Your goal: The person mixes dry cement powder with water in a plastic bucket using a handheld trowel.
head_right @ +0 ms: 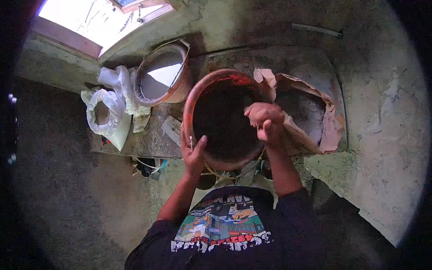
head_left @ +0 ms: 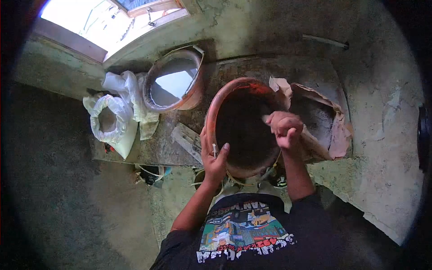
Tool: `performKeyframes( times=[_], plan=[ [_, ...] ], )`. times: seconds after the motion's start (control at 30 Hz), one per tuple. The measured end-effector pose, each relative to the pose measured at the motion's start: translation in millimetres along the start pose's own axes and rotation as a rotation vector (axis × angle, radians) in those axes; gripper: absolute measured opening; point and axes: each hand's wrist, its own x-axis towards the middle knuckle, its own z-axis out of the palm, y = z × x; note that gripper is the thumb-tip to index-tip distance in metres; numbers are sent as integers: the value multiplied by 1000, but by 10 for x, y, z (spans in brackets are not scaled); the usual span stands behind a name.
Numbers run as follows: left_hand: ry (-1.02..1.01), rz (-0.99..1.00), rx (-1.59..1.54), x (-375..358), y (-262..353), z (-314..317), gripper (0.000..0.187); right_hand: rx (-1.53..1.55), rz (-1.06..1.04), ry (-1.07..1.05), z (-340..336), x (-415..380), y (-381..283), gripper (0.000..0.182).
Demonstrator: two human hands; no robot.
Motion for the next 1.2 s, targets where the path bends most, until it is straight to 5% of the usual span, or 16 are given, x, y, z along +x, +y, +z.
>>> performKeyframes(
  times=[0.23,0.53,0.63,0.87,1.07,1.2],
  plan=[
    [15,34,13,13,-36,14,70,79,190,67,369,-745,-370,62],
    [6,60,88,-30,-73,-2,70,287,70,132,570,-781,-921,64],
    [74,-8,15,-82,-88,23,70,202,201,67,455,-859,-661,60],
    [34,31,0,-131,-125,-35,67,102,132,187,11,-441,81,63],
    [40,47,35,-77,-78,14,69,13,-97,-58,64,140,-183,62],
    [28,51,20,-79,-99,-1,69,-51,12,-18,31,-180,-56,61]
  ],
)
